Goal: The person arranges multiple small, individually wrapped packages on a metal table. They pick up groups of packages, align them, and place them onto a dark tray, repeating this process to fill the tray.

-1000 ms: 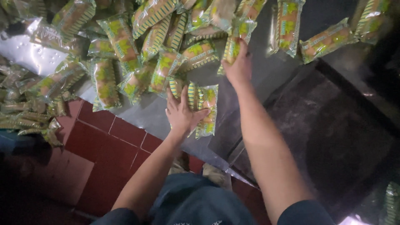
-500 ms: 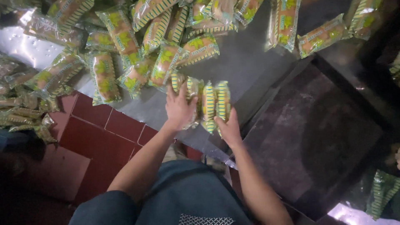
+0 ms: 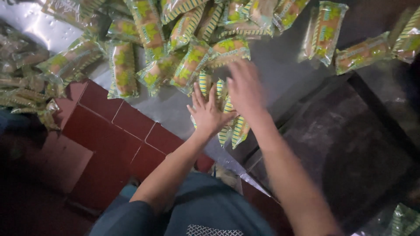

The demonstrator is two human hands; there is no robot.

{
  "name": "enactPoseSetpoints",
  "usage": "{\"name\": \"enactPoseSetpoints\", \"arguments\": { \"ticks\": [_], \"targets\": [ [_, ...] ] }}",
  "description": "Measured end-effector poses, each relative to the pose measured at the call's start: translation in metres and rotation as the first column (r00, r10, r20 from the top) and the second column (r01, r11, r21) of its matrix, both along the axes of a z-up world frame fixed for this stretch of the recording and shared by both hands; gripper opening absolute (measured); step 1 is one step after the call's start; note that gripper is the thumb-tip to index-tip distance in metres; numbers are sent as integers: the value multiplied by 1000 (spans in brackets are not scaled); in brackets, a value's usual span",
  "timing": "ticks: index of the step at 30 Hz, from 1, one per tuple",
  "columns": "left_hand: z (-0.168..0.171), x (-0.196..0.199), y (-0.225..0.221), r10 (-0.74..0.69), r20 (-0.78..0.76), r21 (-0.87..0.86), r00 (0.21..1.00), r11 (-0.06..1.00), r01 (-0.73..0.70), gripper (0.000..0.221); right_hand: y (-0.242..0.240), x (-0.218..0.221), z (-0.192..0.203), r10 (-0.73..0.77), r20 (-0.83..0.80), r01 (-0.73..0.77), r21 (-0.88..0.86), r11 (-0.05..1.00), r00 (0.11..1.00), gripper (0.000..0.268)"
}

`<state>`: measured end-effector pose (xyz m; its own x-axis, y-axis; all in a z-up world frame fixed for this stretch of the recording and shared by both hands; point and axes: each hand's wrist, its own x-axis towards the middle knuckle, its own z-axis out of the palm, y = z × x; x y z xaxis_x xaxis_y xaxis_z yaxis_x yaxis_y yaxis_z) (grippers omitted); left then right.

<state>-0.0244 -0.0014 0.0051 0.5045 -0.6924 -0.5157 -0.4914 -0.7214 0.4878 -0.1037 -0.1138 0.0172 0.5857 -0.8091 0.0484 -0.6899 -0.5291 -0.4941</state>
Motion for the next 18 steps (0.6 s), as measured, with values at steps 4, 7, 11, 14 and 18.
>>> {"name": "enactPoseSetpoints", "arguments": {
  "ticks": [4,7,11,14,18],
  "targets": [
    [0,-2,-5,21,-13,46,1000,999,-20,116,-33,93,-7,525,-243,-538,16,843,816,80],
    [-12,-4,-1,63,31,12,998,998,-64,117,-48,113,-42,568,-398,-618,4,786,720,77],
    [-5,2,4,37,-26,64,999,997,-35,115,-53,83,-12,462,-323,-522,-130,843,826,34],
    [-22,3,9,63,19,14,998,998,-63,120,-30,5,62,96,86,-109,163,981,992,76],
    [13,11,5,-18,-86,29,996,999,21,121,21,-101,10,-403,-148,429,326,842,903,66]
  ]
}}
